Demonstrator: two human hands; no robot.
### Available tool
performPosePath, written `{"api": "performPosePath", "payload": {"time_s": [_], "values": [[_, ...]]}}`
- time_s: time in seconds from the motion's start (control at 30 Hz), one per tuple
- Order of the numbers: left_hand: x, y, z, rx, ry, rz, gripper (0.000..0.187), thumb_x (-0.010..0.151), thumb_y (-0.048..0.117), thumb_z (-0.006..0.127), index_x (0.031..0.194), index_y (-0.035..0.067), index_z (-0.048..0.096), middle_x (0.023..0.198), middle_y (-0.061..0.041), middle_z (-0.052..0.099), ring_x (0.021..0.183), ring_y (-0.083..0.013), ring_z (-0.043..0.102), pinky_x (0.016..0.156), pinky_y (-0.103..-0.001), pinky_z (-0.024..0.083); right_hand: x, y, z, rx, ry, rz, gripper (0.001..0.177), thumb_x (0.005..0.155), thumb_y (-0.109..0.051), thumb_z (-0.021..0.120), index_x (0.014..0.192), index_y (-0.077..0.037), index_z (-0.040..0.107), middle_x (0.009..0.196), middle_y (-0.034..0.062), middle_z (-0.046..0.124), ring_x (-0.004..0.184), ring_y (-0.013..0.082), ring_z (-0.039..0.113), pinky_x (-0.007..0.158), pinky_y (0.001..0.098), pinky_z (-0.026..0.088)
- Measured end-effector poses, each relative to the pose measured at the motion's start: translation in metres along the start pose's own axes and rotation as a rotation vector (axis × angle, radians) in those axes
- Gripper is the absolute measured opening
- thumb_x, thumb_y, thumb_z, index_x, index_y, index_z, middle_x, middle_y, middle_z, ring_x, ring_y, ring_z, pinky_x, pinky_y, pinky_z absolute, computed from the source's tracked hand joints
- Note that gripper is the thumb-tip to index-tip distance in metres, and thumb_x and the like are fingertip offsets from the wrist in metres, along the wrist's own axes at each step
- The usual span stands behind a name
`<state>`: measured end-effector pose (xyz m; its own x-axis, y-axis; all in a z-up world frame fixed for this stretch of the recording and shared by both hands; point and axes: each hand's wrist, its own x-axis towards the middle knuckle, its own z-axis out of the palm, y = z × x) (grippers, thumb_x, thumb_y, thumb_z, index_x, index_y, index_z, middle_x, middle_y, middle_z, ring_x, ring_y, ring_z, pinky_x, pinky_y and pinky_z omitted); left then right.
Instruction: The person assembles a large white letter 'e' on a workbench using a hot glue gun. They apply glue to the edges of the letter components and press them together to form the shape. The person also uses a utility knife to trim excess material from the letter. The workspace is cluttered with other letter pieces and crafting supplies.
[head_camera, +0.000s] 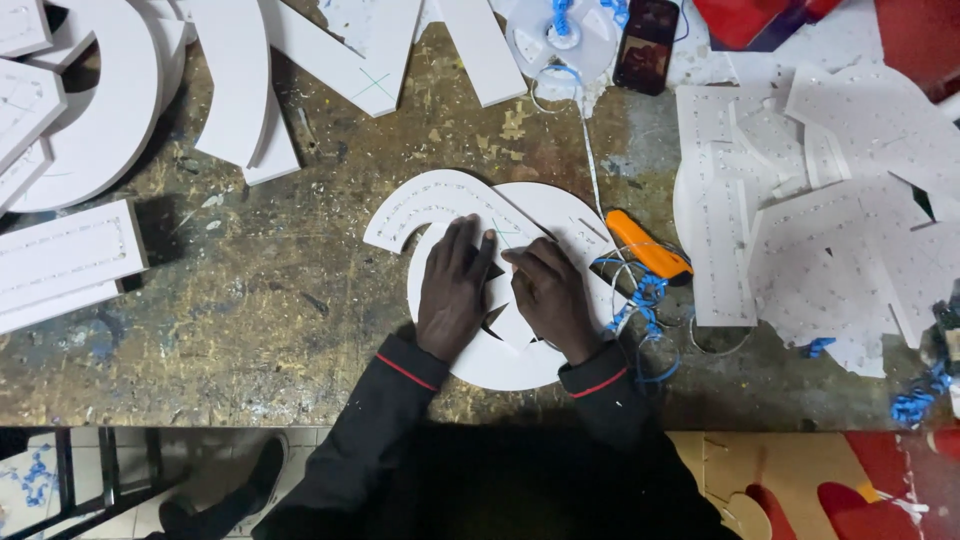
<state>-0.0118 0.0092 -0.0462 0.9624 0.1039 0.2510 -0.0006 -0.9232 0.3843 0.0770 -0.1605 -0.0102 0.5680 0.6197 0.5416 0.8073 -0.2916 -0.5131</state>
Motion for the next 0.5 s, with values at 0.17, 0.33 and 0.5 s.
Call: {"api": "performPosePath", "payload": {"time_s": [0.17,0.33,0.5], "values": [[0.002,0.007,-0.015,-0.019,-0.009,-0.018,0.068,0.103,0.020,0.068,0.168,0.010,0.057,0.177,-0.023,0.046,0.166,-0.0468,0.041,0.129,-0.058,0.039,-0.003,-0.003,-0.001,-0.029,0.027,0.000,0.028,0.100,0.001,0.068,0.120,-0.011,0.084,0.086,0.0019,0.060,0.079,0.0229,0.069,0.074,0.0356,0.057],[0.000,0.011,-0.014,0.010,-0.008,-0.053,0.059,0.111,0.023,0.060,0.169,0.014,0.056,0.176,-0.020,0.047,0.167,-0.0421,0.040,0.131,-0.055,0.036,-0.004,-0.005,-0.002,-0.016,0.077,-0.001,0.027,0.100,0.004,0.069,0.117,-0.009,0.085,0.086,0.0037,0.061,0.079,0.0264,0.070,0.073,0.0357,0.058],[0.002,0.012,-0.017,0.015,0.006,-0.055,0.055,0.115,0.026,0.057,0.168,0.013,0.057,0.175,-0.019,0.049,0.166,-0.0411,0.042,0.131,-0.054,0.036,-0.005,-0.005,-0.002,-0.061,0.065,-0.016,0.027,0.099,0.005,0.069,0.115,-0.009,0.084,0.084,0.0020,0.061,0.077,0.0223,0.069,0.071,0.0344,0.057]]}}
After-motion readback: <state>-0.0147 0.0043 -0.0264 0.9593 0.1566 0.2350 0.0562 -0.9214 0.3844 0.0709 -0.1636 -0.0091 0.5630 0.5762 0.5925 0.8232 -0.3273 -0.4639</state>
